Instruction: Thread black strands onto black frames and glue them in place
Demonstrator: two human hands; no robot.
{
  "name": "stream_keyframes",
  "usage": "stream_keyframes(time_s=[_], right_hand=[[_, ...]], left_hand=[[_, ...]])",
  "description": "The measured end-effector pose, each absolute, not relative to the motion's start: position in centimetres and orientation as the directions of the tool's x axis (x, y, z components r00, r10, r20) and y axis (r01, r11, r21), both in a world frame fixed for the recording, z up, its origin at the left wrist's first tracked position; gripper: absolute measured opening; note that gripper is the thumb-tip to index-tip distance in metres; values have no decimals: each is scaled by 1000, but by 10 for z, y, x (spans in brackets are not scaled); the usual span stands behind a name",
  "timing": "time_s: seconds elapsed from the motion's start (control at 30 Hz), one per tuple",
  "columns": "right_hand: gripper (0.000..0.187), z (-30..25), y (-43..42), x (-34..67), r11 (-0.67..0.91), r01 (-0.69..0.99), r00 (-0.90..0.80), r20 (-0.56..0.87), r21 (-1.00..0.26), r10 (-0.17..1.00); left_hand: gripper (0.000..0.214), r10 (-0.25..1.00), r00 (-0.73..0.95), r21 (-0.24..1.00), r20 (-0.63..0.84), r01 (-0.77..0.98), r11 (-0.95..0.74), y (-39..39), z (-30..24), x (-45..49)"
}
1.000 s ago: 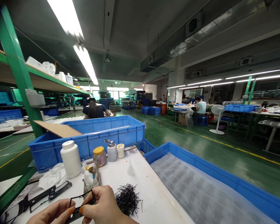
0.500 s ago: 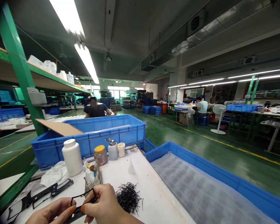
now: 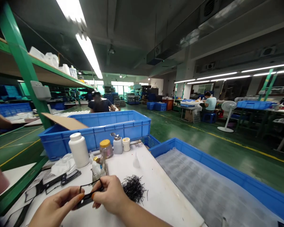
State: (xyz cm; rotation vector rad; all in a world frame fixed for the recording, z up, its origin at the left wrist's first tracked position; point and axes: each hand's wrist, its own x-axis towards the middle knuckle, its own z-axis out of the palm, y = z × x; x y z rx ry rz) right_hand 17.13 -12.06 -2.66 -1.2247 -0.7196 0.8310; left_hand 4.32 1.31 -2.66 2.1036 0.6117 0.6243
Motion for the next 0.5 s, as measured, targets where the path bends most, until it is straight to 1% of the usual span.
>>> stream_keyframes(time_s=[0.1, 0.2, 0.4, 0.5], right_hand=[[15, -26, -124, 171, 127, -119, 521, 47, -985, 853], [14, -26, -127, 172, 131, -54, 501, 87, -990, 861], [9, -25, -130, 173, 113, 36, 469, 116, -993, 875], [11, -22, -131, 173, 91, 27, 448, 93, -995, 889]], left_hand=[[35, 589, 793, 844, 157, 202, -497, 3, -14, 39], [28, 578, 803, 873, 145, 172, -457, -2, -7, 40], [23, 601, 788, 935, 135, 100, -341, -5, -8, 40], [24, 601, 795, 972, 86, 65, -226, -5, -6, 39]])
